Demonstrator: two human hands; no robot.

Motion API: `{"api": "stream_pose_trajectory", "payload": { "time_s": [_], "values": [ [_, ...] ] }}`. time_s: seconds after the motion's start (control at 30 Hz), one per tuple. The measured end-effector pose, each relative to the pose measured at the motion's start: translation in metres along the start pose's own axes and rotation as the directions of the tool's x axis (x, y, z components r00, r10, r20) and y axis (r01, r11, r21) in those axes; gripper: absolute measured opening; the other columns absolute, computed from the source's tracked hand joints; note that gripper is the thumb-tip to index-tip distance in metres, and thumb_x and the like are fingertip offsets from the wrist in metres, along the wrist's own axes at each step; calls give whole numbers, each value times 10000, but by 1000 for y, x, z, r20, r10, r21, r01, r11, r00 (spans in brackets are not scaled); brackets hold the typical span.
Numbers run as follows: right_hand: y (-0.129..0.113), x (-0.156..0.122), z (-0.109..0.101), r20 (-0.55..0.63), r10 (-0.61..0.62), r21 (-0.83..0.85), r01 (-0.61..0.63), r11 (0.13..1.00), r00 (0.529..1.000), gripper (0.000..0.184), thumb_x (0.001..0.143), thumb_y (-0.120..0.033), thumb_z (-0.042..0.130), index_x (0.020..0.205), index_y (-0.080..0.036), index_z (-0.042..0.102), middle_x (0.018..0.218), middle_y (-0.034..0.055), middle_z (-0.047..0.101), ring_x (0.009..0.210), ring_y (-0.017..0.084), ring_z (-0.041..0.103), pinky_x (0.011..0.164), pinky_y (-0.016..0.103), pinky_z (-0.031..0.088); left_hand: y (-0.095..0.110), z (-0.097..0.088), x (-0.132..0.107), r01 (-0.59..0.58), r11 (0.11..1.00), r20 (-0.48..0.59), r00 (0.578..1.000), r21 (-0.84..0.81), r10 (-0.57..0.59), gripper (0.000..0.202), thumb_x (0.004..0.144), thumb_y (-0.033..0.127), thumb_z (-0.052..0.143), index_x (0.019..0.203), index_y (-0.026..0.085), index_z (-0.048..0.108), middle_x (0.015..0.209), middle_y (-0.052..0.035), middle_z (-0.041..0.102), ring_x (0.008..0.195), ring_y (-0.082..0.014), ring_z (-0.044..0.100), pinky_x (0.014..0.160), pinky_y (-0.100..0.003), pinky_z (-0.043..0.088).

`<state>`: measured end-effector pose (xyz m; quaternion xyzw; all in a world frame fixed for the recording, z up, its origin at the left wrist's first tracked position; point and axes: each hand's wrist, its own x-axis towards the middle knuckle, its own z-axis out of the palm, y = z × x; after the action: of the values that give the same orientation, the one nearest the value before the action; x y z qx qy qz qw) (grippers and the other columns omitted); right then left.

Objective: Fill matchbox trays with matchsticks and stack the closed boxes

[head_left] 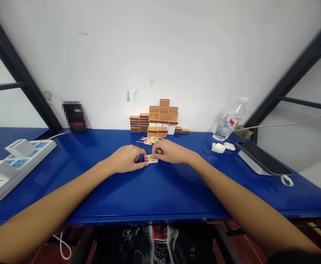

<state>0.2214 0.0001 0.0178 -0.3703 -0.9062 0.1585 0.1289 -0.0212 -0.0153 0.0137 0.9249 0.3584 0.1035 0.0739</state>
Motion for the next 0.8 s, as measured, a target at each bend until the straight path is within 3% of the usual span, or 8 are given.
{"api": "stream_pose_trajectory", "payload": {
  "time_s": [0.13,0.27,0.47,0.67,0.8],
  "values": [
    [-2,0,-5,38,6,79,-9,997,999,189,925,-348,705,895,-166,745,740,-7,581,660,129,488,618,256,313,-1,1,0,5,1000,0,1000,-22,-5,325,951,485,627,1059,198,735,699,0,653,607,-161,579,572,-279,327],
    [-1,2,0,3,-42,122,41,992,999,120,922,-258,674,956,-180,758,717,-29,537,646,122,467,620,251,312,-1,1,0,8,1000,-6,1000,-23,-8,304,947,476,631,982,186,716,684,0,645,587,-156,565,570,-279,332],
    [4,3,4,-9,-39,53,40,998,999,113,908,-121,632,911,-170,734,792,-2,609,691,127,489,644,251,326,-1,2,0,1,1000,-1,1000,-6,-1,309,954,474,620,1014,191,727,699,-4,648,592,-156,565,560,-279,317],
    [0,1,-1,-4,-55,54,55,997,998,104,943,-159,630,938,-176,733,854,23,652,724,138,513,676,257,345,-2,3,0,-5,1000,-5,1000,-10,5,366,964,518,598,1073,194,730,705,-11,655,615,-169,589,572,-280,333],
    [9,1,-6,-127,0,82,11,997,992,134,967,-239,607,919,-176,716,767,1,622,663,132,492,646,257,332,-1,2,0,-9,1000,-11,1000,-10,9,348,958,490,611,1095,200,742,698,-7,655,605,-161,584,574,-284,345]
  ]
}}
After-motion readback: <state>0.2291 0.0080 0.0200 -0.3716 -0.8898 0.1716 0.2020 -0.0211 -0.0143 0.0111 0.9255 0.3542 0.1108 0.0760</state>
